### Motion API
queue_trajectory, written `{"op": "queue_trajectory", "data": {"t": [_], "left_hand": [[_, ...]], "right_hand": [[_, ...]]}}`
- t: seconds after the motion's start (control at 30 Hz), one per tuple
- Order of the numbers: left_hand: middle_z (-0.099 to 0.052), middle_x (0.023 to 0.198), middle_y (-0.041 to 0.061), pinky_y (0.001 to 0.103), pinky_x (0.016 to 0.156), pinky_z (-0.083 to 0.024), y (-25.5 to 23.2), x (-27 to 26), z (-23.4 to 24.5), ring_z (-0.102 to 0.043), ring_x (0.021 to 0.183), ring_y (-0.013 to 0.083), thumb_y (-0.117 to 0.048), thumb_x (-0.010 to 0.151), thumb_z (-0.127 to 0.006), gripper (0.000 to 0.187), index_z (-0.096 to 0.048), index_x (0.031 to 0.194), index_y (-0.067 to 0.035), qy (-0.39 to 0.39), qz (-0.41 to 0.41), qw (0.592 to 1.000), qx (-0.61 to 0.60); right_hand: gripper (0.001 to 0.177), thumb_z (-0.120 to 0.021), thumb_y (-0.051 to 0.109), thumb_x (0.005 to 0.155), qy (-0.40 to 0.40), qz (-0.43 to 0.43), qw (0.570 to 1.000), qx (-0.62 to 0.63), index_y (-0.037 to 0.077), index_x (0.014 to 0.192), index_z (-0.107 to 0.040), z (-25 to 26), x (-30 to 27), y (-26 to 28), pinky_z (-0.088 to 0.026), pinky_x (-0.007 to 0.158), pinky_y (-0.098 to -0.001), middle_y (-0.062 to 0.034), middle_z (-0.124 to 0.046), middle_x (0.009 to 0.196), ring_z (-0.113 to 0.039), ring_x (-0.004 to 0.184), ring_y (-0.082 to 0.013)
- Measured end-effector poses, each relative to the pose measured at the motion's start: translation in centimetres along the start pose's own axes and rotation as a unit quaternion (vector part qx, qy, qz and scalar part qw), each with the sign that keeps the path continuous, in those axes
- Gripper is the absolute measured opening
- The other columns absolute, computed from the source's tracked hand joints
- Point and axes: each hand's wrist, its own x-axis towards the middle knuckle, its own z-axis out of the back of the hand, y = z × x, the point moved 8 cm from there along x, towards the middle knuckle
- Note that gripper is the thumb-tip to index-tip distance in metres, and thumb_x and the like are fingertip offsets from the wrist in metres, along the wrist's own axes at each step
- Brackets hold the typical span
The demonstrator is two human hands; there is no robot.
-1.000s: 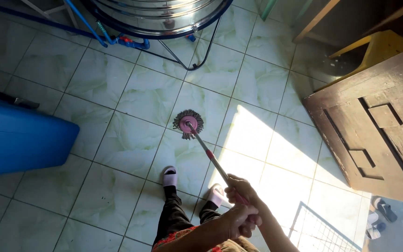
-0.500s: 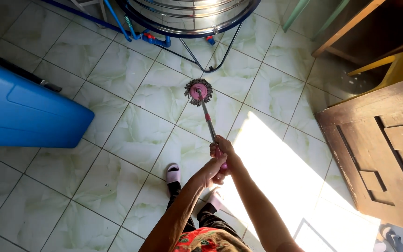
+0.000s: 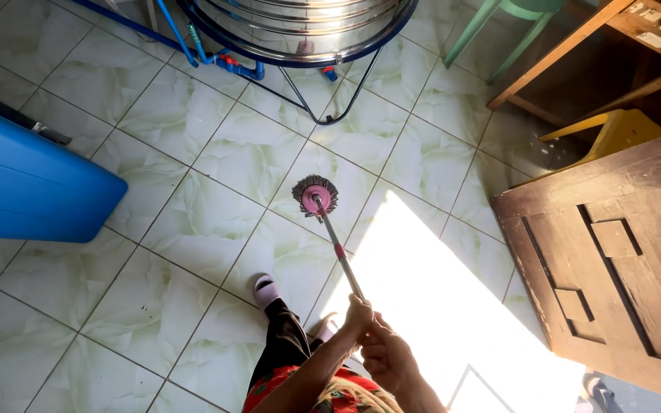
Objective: Mop the tiled floor in a water production facility.
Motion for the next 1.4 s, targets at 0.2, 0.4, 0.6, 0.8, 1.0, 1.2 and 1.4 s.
{"op": "queue_trajectory", "data": {"t": [0.2,0.4,0.6,0.8,1.0,1.2,1.4], "left_hand": [[-0.067,0.088,0.017,0.037,0.055,-0.059,-10.3,-0.4,3.6,-0.072,0.068,0.0259,-0.012,0.094,-0.043,0.041,-0.037,0.134,-0.003,-0.040,-0.055,0.997,0.039],[-0.071,0.090,0.019,0.040,0.059,-0.061,-19.8,7.8,5.3,-0.073,0.069,0.0265,-0.014,0.093,-0.046,0.040,-0.042,0.131,-0.001,-0.053,-0.079,0.992,0.085],[-0.070,0.103,0.026,0.043,0.065,-0.060,-15.6,20.3,4.1,-0.070,0.079,0.0319,-0.012,0.088,-0.056,0.071,-0.016,0.145,-0.001,-0.054,-0.058,0.982,0.171],[-0.035,0.111,-0.001,0.034,0.049,-0.057,-8.4,13.5,-6.0,-0.066,0.068,0.0240,0.004,0.090,-0.045,0.100,0.025,0.159,-0.014,0.146,-0.021,0.965,0.215],[-0.061,0.086,0.014,0.026,0.044,-0.049,-14.0,7.3,-7.5,-0.056,0.055,0.0146,0.010,0.093,-0.044,0.096,0.008,0.166,-0.024,0.108,0.069,0.987,-0.094],[-0.063,0.084,0.013,0.028,0.044,-0.044,-18.7,8.2,3.5,-0.049,0.054,0.0116,0.011,0.090,-0.054,0.093,-0.007,0.161,-0.025,0.024,0.071,0.950,-0.302],[-0.060,0.074,0.017,0.038,0.041,-0.048,-18.1,18.8,14.8,-0.055,0.050,0.0213,0.018,0.084,-0.055,0.048,-0.035,0.125,0.002,-0.101,-0.103,0.925,-0.351]], "right_hand": [[0.010,-0.047,0.023,0.107,0.079,0.013,0.997,0.020,0.029,0.110,-0.054,-3.7,6.1,2.2,-0.018,0.035,-0.0184,0.0082,-0.035,0.063,-0.028,0.044,-0.0010],[0.014,-0.044,0.017,0.109,0.133,-0.001,0.984,0.118,0.026,0.101,-0.051,-9.2,15.5,7.9,-0.021,0.037,-0.0156,0.0058,-0.041,0.071,-0.031,0.048,-0.0020],[0.007,-0.050,0.019,0.109,0.101,0.052,0.988,0.103,0.020,0.112,-0.056,-8.3,18.0,10.1,-0.024,0.038,-0.0167,0.0061,-0.040,0.066,-0.031,0.048,-0.0019],[0.014,-0.052,0.021,0.104,-0.055,0.092,0.988,0.107,0.020,0.115,-0.060,-1.1,7.5,10.0,-0.020,0.034,-0.0182,0.0086,-0.033,0.058,-0.028,0.043,-0.0016],[0.015,-0.054,0.026,0.100,-0.056,0.078,0.993,0.075,0.030,0.112,-0.062,-5.0,5.9,10.5,-0.018,0.033,-0.0192,0.0089,-0.031,0.055,-0.026,0.041,-0.0015],[0.015,-0.052,0.028,0.108,0.002,-0.047,0.999,0.019,0.018,0.096,-0.053,-9.2,13.9,5.8,-0.020,0.036,-0.0186,0.0033,-0.044,0.068,-0.035,0.046,-0.0026],[0.021,-0.056,0.038,0.107,0.131,-0.142,0.977,-0.084,0.023,0.094,-0.051,-13.2,22.5,5.4,-0.024,0.038,-0.0204,0.0066,-0.033,0.059,-0.031,0.044,-0.0054]]}}
